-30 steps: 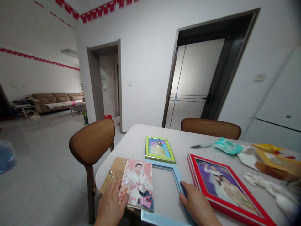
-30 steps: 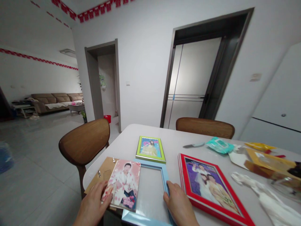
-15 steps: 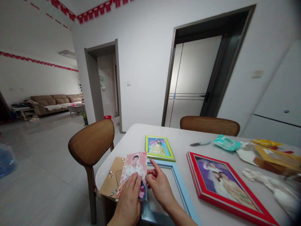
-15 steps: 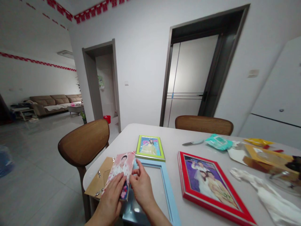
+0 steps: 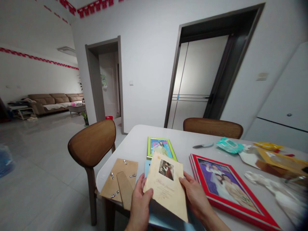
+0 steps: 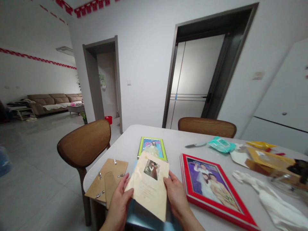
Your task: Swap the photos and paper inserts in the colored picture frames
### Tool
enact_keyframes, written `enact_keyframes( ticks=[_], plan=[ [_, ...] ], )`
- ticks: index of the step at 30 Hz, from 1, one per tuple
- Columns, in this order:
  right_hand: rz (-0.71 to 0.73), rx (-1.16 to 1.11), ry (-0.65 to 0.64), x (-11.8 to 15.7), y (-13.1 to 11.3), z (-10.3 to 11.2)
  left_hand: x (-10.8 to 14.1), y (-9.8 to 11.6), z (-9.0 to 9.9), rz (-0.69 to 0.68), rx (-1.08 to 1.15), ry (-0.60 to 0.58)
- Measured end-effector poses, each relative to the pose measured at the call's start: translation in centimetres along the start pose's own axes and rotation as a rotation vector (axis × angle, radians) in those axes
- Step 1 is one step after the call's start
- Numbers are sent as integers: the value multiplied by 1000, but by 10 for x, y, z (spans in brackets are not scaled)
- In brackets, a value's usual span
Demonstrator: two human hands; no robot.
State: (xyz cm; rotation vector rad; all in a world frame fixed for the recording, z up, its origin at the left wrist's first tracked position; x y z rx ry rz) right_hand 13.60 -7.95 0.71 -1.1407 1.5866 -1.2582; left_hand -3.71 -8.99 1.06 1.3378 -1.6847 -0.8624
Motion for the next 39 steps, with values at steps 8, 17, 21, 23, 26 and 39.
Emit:
enact_keyframes(
  ticks=[8,17,21,23,26,39],
  plan=[
    [25,558,-77,-17,5,27,7,-5,11,-137,-868,-22],
    [146,853,-57,-31,4,21,17,-11,-4,-249,-1243,-218],
    [174,904,-32,-31,3,24,19,-16,-7,-226,-1361,-281],
    [152,859,-29,-32,6,25,20,-16,-8,-204,-1391,-286],
    [149,801,-45,-34,9,23,22,-15,-9,-192,-1419,-297],
    [44,543,-50,-35,25,22,24,-7,-7,-114,-1438,-312]
  ],
)
Point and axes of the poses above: each hand's wrist, its own x-axis away from the middle knuckle, its own z-axis out of the back of the hand, y = z × x, the point moved 7 cm from there along -x, towards the middle knuckle, and after that the axes turned 11 degrees about z, right-handed, at the moved point
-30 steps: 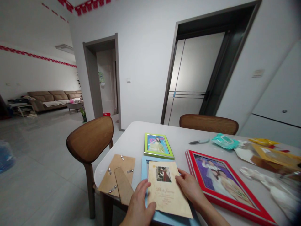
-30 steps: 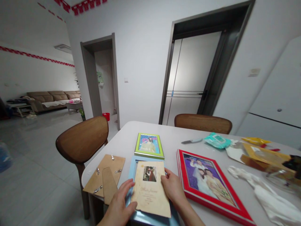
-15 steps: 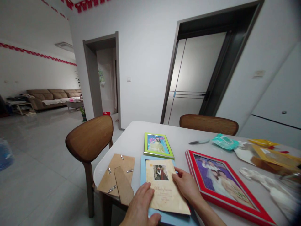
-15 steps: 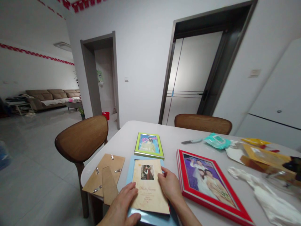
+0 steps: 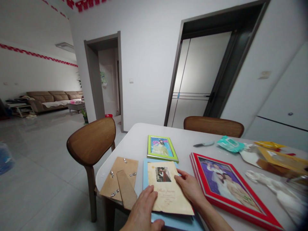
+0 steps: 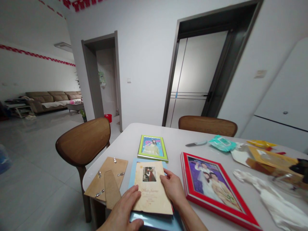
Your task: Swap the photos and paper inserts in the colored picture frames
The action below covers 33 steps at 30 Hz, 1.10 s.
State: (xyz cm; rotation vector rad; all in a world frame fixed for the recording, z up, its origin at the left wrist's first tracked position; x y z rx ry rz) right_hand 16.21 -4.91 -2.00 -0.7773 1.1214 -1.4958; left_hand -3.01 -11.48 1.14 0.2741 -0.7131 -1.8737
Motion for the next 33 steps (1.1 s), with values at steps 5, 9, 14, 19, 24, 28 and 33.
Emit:
enact_keyframes(
  ticks=[5,9,14,19,24,28,33],
  plan=[
    [166,408,-10,0,-22,4,1,4,3,-22,-8,4],
    [196,561,4,3,-33,6,2,5,3,-13,-15,2],
    [125,568,16,5,-28,10,4,7,5,-10,-12,-11],
    [125,519,25,6,-26,9,4,8,4,-19,-24,-23],
    [187,656,16,7,-32,4,3,8,2,-40,-26,-11],
    [243,850,34,11,-35,-1,2,5,-1,-48,-38,-9],
    [313,950,39,17,-34,-7,0,8,-4,-71,-62,16]
  ],
)
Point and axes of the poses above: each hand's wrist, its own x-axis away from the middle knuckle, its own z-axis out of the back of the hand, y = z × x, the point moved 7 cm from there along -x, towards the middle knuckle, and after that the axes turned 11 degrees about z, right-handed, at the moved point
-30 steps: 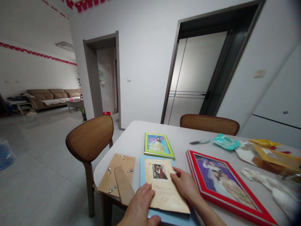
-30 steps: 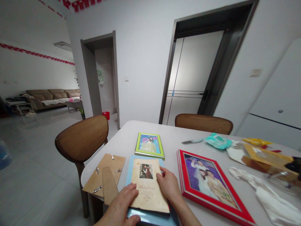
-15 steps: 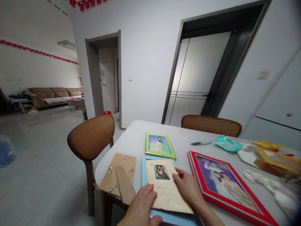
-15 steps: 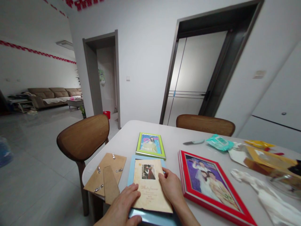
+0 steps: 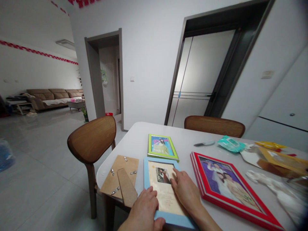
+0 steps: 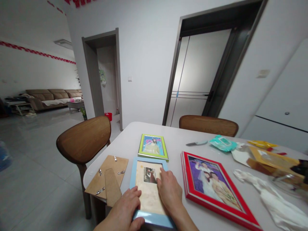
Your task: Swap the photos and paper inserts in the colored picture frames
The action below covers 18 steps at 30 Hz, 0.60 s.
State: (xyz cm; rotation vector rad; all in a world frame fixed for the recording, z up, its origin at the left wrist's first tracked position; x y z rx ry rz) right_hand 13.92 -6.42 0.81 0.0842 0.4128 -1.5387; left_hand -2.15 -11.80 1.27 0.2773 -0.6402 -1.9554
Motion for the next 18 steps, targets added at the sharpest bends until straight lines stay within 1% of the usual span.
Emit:
enact_keyframes(
  ticks=[3,4,5,7,8,9,11,13,14,16,18],
  plan=[
    [40,-48,-38,0,-5,1,5,-1,4,-23,10,-7],
    [54,-84,-41,0,-10,3,8,-6,9,-29,16,8],
    [75,-133,-39,0,-17,5,12,-14,17,-29,20,48],
    [147,-249,-29,0,-42,9,20,-42,37,11,13,185],
    [198,-304,-33,1,-58,11,25,-60,47,52,-1,267],
    [252,-350,-47,3,-77,10,30,-80,56,102,-22,317],
    [343,-384,-80,7,-117,7,36,-117,66,202,-80,356],
    [393,-342,-102,11,-152,0,39,-142,75,250,-115,395],
    [398,-315,-110,12,-165,-5,39,-150,78,256,-125,410],
    [393,-305,-127,13,-182,-14,37,-157,83,250,-134,428],
    [372,-380,-129,12,-186,-16,35,-156,87,233,-119,439]
  ],
)
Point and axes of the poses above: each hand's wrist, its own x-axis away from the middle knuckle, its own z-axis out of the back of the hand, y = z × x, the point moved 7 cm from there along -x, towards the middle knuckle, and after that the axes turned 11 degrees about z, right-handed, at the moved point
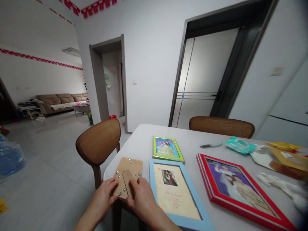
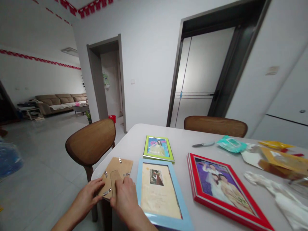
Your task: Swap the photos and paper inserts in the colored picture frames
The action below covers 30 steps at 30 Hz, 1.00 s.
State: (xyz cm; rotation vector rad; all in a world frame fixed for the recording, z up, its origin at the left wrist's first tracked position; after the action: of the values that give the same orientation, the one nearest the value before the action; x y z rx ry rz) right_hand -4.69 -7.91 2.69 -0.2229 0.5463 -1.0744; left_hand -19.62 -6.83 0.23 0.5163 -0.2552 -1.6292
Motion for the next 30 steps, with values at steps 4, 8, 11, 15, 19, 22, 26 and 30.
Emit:
enact_keyframes(
  ticks=[4,8,11,15,19,22,26,30],
  plan=[
    [-5,-164,106,12,14,32,3,31,9,-94,111,33],
    [11,-164,116,47,46,80,16,95,9,-233,229,18],
    [-69,-135,63,75,81,98,24,142,-7,-285,237,-89],
    [-122,-102,36,97,112,101,27,170,-34,-279,188,-204],
    [-111,-82,37,100,121,93,26,168,-53,-276,159,-239],
    [-71,-23,43,101,123,87,27,163,-58,-290,155,-223],
    [-23,94,46,104,120,83,34,160,-59,-300,177,-216],
    [83,148,-4,101,97,81,41,161,-65,-334,170,-300]
  ],
)
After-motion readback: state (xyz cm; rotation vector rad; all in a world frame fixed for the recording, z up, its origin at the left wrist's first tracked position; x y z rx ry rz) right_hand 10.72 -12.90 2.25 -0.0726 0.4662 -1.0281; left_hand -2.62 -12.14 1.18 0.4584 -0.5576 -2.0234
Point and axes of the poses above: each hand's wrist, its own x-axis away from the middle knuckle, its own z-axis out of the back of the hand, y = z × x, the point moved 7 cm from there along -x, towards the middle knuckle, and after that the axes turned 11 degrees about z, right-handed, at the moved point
